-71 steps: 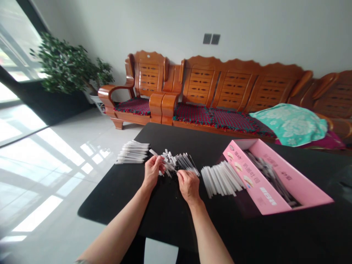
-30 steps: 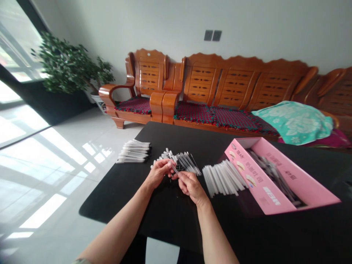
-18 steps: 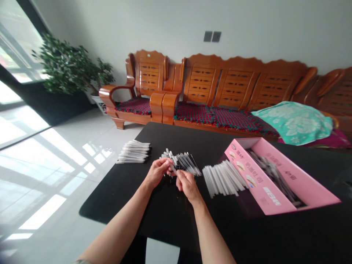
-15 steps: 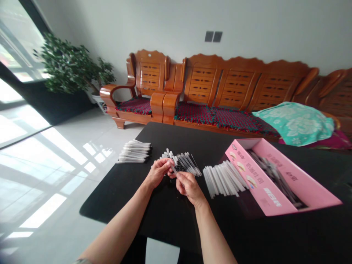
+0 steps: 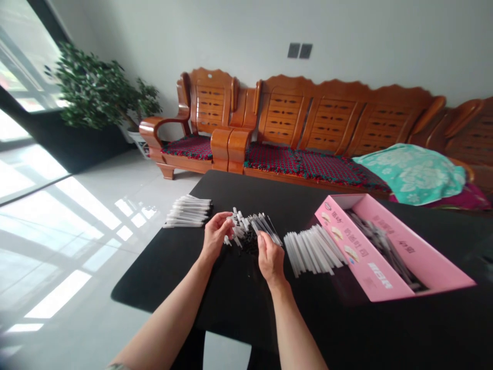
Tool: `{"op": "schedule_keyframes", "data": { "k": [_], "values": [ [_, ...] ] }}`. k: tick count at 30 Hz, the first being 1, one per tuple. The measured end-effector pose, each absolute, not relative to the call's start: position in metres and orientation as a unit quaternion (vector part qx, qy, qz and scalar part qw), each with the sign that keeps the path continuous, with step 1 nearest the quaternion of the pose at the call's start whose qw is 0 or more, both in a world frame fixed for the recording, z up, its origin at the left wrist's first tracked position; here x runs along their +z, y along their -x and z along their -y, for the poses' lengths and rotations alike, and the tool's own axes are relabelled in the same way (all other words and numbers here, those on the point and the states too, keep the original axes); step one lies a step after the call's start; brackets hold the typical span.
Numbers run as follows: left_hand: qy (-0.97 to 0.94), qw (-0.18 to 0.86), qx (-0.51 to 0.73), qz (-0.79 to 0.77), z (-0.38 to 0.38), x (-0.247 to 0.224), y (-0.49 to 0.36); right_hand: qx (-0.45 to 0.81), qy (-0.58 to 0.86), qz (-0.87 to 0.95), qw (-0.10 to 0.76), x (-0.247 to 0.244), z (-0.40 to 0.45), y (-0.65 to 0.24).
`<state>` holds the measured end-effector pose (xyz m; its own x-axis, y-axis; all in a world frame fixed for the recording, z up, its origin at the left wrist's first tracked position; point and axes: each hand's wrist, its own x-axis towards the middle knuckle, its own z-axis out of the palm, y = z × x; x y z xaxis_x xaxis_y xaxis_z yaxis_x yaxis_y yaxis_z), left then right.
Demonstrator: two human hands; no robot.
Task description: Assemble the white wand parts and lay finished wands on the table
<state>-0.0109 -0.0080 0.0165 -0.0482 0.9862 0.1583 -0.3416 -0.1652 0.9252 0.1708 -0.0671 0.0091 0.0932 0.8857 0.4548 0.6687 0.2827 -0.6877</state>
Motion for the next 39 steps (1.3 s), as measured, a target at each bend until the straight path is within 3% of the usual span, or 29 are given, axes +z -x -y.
{"op": "schedule_keyframes", "data": {
  "k": [5, 9, 13, 17, 21, 29, 34, 39],
  "values": [
    [-0.519, 0.378, 0.600, -0.477, 0.012, 0.014, 0.011, 0.067, 0.620, 0.632, 0.460, 0.004, 0.064, -0.179],
    [-0.563, 0.304, 0.576, -0.509, 0.010, 0.009, 0.015, -0.087, 0.676, 0.563, 0.467, 0.004, 0.063, -0.209],
    [-0.604, 0.254, 0.548, -0.520, 0.008, 0.004, 0.014, -0.223, 0.747, 0.487, 0.394, 0.007, 0.067, -0.248],
    [-0.623, 0.234, 0.531, -0.524, 0.007, 0.002, 0.014, -0.246, 0.800, 0.457, 0.302, 0.007, 0.071, -0.263],
    [-0.632, 0.224, 0.524, -0.526, 0.007, 0.002, 0.015, -0.240, 0.823, 0.439, 0.269, 0.007, 0.072, -0.258],
    [-0.641, 0.213, 0.516, -0.526, 0.008, 0.001, 0.016, -0.277, 0.787, 0.454, 0.312, -0.001, 0.069, -0.264],
    [-0.641, 0.193, 0.497, -0.553, 0.011, 0.005, 0.015, -0.317, 0.697, 0.511, 0.390, 0.001, 0.062, -0.235],
    [-0.619, 0.160, 0.487, -0.595, 0.009, 0.010, 0.027, -0.309, 0.623, 0.595, 0.403, 0.004, 0.062, -0.208]
  ]
}}
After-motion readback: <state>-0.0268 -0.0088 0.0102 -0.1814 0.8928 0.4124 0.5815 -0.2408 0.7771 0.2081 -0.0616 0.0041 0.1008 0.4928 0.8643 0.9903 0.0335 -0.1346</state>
